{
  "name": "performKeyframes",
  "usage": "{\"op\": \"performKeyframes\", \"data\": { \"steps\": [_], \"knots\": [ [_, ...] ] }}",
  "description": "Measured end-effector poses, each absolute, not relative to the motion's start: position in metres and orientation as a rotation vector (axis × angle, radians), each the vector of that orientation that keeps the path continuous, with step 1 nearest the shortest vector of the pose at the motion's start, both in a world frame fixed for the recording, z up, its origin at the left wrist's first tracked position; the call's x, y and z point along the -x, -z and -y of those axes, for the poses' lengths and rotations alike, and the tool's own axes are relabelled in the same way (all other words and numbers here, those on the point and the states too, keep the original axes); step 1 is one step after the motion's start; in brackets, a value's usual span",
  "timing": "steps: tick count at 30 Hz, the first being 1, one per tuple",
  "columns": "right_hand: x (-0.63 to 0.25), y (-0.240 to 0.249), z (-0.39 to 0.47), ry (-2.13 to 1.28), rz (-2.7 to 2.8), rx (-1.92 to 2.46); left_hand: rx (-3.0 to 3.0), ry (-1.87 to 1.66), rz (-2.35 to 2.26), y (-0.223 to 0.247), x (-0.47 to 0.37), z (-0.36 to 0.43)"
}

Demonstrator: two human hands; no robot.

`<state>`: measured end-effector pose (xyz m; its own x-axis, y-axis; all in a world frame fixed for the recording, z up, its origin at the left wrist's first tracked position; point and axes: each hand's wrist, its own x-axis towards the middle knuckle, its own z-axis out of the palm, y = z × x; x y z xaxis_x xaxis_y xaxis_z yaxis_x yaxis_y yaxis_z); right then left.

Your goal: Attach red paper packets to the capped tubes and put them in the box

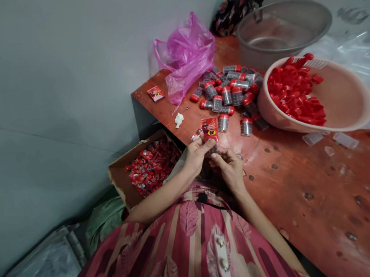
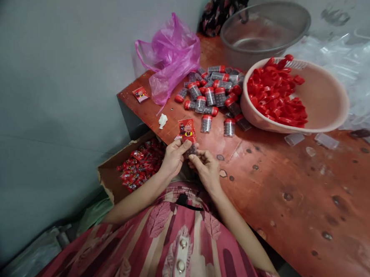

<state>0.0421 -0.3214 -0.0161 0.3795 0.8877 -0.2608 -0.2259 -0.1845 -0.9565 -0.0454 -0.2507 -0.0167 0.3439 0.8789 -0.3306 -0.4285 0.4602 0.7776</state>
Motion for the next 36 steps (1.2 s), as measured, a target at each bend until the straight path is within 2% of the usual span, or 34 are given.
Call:
{"op": "performKeyframes", "data": {
  "steps": [10,18,27,36],
  "knots": [
    [-0.042,0.012,0.324,-1.137,0.582,1.382,-0.661,-0.634,-0.744,0.011,0.066,0.241],
    [-0.040,0.018,0.326,-0.920,0.846,1.501,-0.511,-0.791,-0.782,0.013,0.049,0.247],
    [-0.033,0.017,0.328,-1.100,0.576,1.402,-0.617,-0.678,-0.759,0.017,0.056,0.255],
    [-0.038,0.015,0.327,-0.974,0.713,1.486,-0.510,-0.854,-0.756,0.010,0.050,0.260]
  ]
}}
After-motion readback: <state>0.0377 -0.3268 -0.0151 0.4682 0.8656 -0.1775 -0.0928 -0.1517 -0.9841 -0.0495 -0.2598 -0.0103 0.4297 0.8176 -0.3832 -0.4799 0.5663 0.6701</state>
